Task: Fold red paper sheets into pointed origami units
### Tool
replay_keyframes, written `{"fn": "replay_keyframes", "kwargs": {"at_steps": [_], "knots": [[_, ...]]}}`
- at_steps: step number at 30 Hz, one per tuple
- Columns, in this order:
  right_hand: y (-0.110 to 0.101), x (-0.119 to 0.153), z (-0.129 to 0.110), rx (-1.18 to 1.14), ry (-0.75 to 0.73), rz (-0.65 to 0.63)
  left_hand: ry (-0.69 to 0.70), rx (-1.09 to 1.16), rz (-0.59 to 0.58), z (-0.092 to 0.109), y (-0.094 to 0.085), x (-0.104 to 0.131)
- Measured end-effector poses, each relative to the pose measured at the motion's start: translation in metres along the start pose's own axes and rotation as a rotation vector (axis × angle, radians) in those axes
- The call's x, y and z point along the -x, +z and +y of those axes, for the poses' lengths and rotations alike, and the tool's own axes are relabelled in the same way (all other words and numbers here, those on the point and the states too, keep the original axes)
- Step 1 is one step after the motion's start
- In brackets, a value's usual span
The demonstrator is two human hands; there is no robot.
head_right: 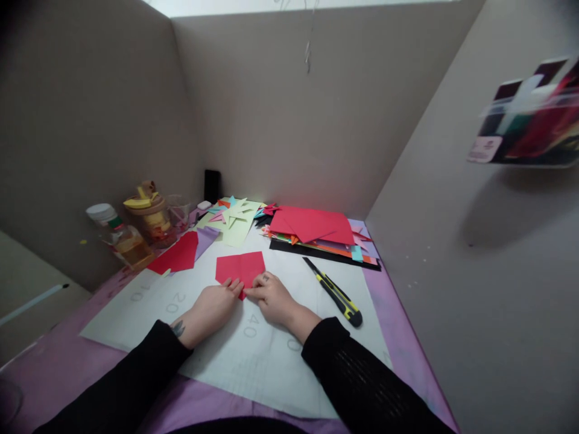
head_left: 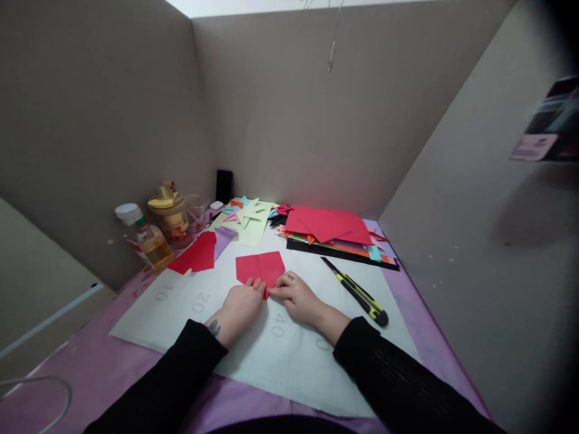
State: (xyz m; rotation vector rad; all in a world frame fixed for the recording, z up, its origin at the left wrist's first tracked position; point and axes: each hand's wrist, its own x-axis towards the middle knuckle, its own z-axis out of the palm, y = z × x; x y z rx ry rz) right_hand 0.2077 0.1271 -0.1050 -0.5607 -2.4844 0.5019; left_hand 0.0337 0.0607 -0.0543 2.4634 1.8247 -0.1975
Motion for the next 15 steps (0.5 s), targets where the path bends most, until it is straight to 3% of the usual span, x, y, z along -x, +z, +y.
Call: {"fn": "replay_keyframes", "kwargs": {"at_steps": [6, 15], "knots": [[-0.007, -0.006, -0.004, 0.247, 0.169, -0.095, -0.017, -0.015, -0.008, 0.004, -0.001, 0.0], [-0.017, -0.013, 0.017, 0.405, 0.419, -0.048, -0.046, -0.031, -0.029, 0.006, -0.003, -0.001]]}}
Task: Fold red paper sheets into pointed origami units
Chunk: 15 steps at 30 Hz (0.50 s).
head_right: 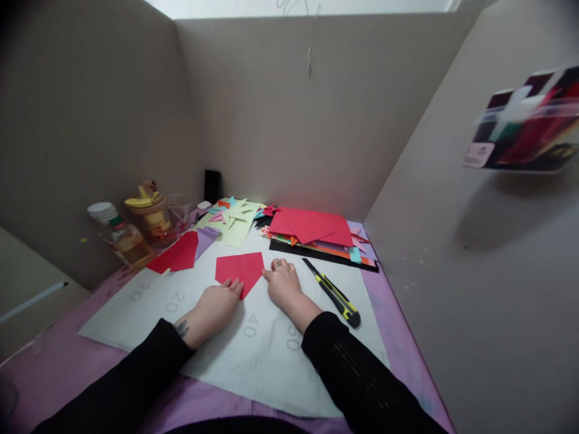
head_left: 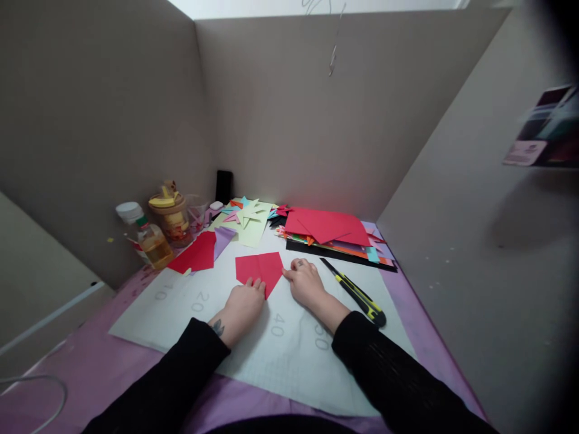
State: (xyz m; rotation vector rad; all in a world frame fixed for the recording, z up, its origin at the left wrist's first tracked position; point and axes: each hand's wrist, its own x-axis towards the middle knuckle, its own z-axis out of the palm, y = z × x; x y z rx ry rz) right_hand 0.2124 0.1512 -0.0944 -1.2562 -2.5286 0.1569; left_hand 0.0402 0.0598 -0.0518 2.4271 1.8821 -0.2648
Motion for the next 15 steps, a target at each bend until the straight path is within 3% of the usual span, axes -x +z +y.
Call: {"fn": "replay_keyframes", "kwargs": {"at_steps": [5, 7, 11, 15], "knots": [[0.002, 0.005, -0.001, -0.006, -0.004, 0.049, 0.012, -0.008, 0.015, -0.002, 0.003, 0.004], [0.004, 0.008, -0.004, -0.068, -0.112, 0.09, 0.024, 0.0, 0.027, -0.004, 0.005, 0.006], [0.008, 0.015, -0.013, -0.263, -0.495, 0.103, 0.027, 0.149, 0.114, -0.014, 0.008, 0.007], [0.01, 0.019, -0.019, -0.26, -0.542, 0.02, -0.057, 0.281, 0.189, -0.033, 0.007, -0.005]]}}
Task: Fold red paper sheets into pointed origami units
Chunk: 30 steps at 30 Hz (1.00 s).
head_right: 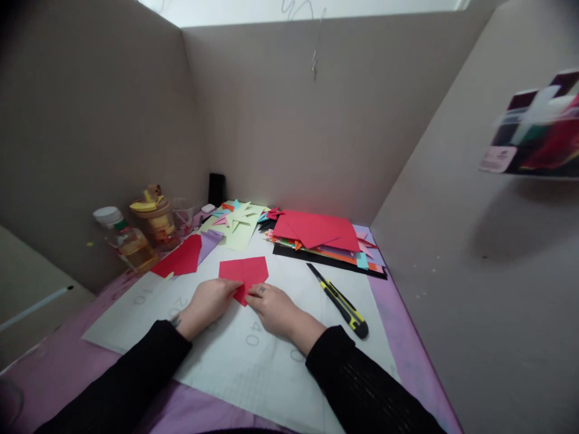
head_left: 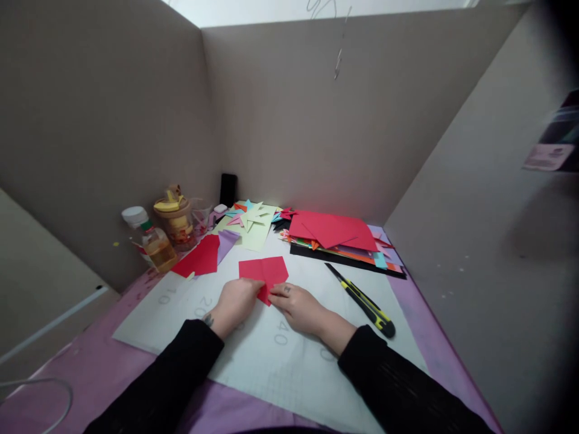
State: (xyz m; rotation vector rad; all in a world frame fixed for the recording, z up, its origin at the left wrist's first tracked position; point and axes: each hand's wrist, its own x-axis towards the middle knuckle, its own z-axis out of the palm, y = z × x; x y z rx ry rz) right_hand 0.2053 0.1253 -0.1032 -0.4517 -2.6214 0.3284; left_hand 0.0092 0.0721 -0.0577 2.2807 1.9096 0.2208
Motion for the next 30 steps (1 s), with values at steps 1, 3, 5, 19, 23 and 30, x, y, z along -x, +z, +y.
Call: {"fn": "replay_keyframes", "kwargs": {"at_steps": [1, 3, 5, 19, 23, 30], "knots": [[0.0, 0.0, 0.0, 0.008, 0.008, -0.011, -0.015, 0.016, 0.015, -0.004, -0.001, -0.005], [0.0, 0.001, 0.0, 0.02, 0.015, -0.028, -0.033, 0.061, 0.031, -0.012, -0.001, -0.017], [-0.001, 0.001, 0.0, 0.027, 0.015, -0.038, -0.039, 0.11, 0.013, -0.019, -0.001, -0.028], [-0.005, 0.001, -0.001, 0.056, 0.011, -0.09, -0.143, 0.19, -0.114, -0.025, 0.004, -0.052], [-0.004, 0.002, 0.001, 0.09, -0.013, -0.112, -0.176, 0.177, -0.113, -0.023, 0.004, -0.052], [-0.003, 0.005, 0.003, 0.079, -0.039, -0.108, -0.213, 0.169, -0.108, -0.022, 0.004, -0.052]]}}
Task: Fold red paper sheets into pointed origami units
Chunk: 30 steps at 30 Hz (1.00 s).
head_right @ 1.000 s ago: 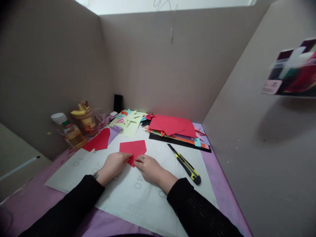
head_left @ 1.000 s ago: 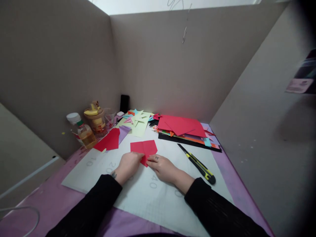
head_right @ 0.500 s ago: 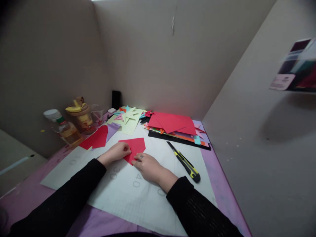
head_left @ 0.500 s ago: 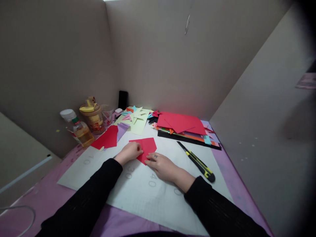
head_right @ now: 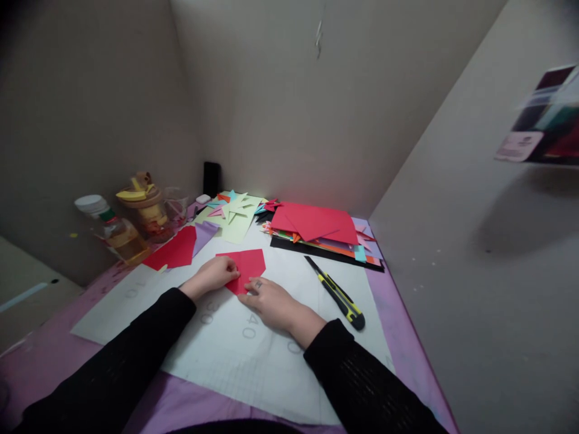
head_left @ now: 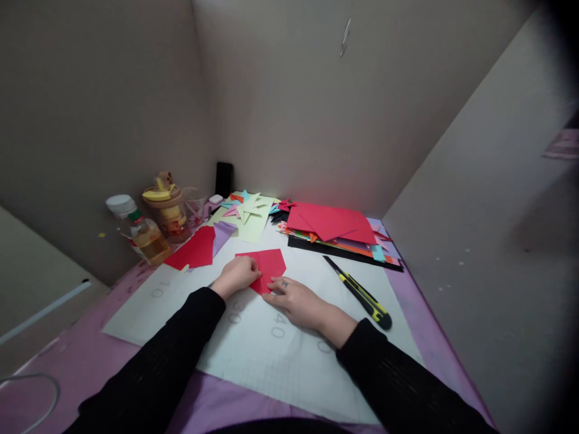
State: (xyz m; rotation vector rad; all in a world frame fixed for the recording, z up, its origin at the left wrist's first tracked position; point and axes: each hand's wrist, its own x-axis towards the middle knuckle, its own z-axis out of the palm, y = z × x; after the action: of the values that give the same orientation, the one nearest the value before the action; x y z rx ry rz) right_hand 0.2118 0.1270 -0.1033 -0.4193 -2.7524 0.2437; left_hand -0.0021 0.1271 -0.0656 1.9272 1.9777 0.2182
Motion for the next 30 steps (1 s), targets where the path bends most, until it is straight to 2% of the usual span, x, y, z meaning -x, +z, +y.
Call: {"fn": "replay_keyframes", "kwargs": {"at_steps": [9, 15, 21, 24, 30], "knots": [[0.004, 0.002, 0.004, 0.045, -0.041, 0.004, -0.023, -0.008, -0.014, 0.002, -0.002, 0.0], [-0.002, -0.003, 0.001, 0.043, -0.099, -0.004, -0.032, -0.007, -0.018, 0.004, -0.004, 0.001], [-0.007, -0.003, -0.003, 0.021, -0.046, -0.112, -0.026, -0.009, -0.011, 0.005, -0.004, 0.003], [-0.007, -0.002, -0.006, 0.042, -0.022, -0.15, -0.014, -0.019, 0.009, 0.006, -0.002, 0.004], [-0.014, -0.006, -0.017, 0.11, -0.09, -0.155, 0.048, -0.042, 0.119, 0.003, 0.003, 0.011]]}}
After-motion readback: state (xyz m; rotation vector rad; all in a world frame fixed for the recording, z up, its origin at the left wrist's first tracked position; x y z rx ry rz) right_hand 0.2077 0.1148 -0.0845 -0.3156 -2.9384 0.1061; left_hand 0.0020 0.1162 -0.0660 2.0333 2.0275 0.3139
